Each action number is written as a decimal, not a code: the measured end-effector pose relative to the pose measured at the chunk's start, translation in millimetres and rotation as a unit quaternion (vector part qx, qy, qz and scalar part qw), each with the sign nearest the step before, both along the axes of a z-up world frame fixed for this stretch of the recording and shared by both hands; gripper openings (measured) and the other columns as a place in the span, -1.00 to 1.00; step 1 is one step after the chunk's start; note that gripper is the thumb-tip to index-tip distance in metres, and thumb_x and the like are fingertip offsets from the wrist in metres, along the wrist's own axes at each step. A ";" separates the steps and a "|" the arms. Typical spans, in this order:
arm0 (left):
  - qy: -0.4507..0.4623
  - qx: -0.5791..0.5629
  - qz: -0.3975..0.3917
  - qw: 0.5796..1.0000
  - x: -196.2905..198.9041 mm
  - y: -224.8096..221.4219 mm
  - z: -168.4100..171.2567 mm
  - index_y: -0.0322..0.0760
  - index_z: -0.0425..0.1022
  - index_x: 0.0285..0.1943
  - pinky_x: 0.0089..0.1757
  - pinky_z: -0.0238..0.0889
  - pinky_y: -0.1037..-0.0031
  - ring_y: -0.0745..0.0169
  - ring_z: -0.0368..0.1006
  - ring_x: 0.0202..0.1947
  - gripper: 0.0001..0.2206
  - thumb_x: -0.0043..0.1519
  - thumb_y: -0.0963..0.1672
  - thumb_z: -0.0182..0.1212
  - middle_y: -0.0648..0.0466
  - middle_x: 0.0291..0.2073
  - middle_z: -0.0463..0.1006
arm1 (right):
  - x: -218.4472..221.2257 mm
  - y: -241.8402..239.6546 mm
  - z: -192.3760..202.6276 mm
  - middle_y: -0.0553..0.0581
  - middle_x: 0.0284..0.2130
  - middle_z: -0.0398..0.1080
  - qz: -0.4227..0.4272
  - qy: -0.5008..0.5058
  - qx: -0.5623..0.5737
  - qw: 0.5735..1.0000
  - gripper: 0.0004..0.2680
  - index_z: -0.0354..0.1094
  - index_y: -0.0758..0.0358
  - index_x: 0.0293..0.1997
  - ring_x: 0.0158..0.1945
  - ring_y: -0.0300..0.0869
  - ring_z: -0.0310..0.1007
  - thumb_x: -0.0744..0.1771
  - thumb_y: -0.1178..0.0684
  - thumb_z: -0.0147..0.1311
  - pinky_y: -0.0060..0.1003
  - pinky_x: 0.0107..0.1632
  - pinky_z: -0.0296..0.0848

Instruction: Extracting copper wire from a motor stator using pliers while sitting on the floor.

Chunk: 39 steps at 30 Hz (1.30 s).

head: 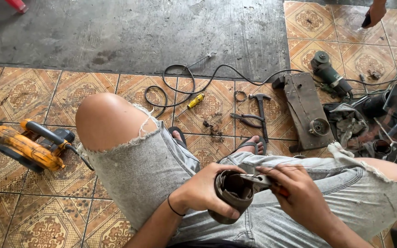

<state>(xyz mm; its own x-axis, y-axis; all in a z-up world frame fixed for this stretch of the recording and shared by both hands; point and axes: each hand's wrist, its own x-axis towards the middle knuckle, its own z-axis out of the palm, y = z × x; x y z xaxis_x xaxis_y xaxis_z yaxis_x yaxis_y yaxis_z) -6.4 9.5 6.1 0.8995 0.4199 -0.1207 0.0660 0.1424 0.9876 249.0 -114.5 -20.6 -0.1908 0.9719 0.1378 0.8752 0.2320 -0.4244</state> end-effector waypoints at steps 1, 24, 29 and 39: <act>-0.005 0.004 0.011 1.000 0.4 -0.1 1.8 -0.28 0.53 0.04 -0.04 0.35 0.57 0.44 0.45 -0.18 -0.37 -0.26 -0.03 0.50 0.22 -0.21 0.58 | -1.5 -4.5 0.6 0.05 -0.06 0.56 -0.043 0.025 0.004 0.999 -0.63 0.39 -0.03 0.27 -0.02 -0.03 0.46 0.29 0.09 0.15 -0.14 0.10 0.37; 0.086 0.334 0.111 0.932 11.5 -21.8 -24.2 -0.49 0.40 0.22 0.04 0.36 0.32 0.05 0.40 -0.02 -0.20 -0.26 -0.05 0.54 -0.09 0.00 0.58 | -26.0 -1.0 29.4 -0.11 -0.31 0.61 -0.107 0.188 -0.330 0.919 -0.67 0.42 -0.02 0.21 -0.26 -0.34 0.51 0.29 0.12 0.13 -0.41 -0.10 0.48; 0.085 0.348 0.116 0.926 10.7 -21.2 -26.2 -0.57 0.37 0.23 0.08 0.34 0.31 0.00 0.38 0.04 -0.16 -0.28 -0.05 0.56 -0.13 0.03 0.57 | -35.0 4.1 34.9 -0.12 -0.36 0.63 -0.142 0.198 -0.353 0.903 -0.72 0.48 0.00 0.15 -0.32 -0.37 0.46 0.30 0.10 0.16 -0.42 -0.16 0.48; 0.028 0.332 0.142 0.932 8.7 -15.0 -13.2 -0.44 0.45 0.16 0.00 0.37 0.33 0.06 0.42 -0.07 -0.28 -0.26 -0.06 0.48 -0.06 -0.02 0.61 | -10.4 -21.1 45.4 -0.04 -0.47 0.54 -0.268 0.234 -0.239 0.903 -0.74 0.58 0.05 0.03 -0.39 -0.27 0.46 0.24 0.09 0.34 -0.40 -0.21 0.47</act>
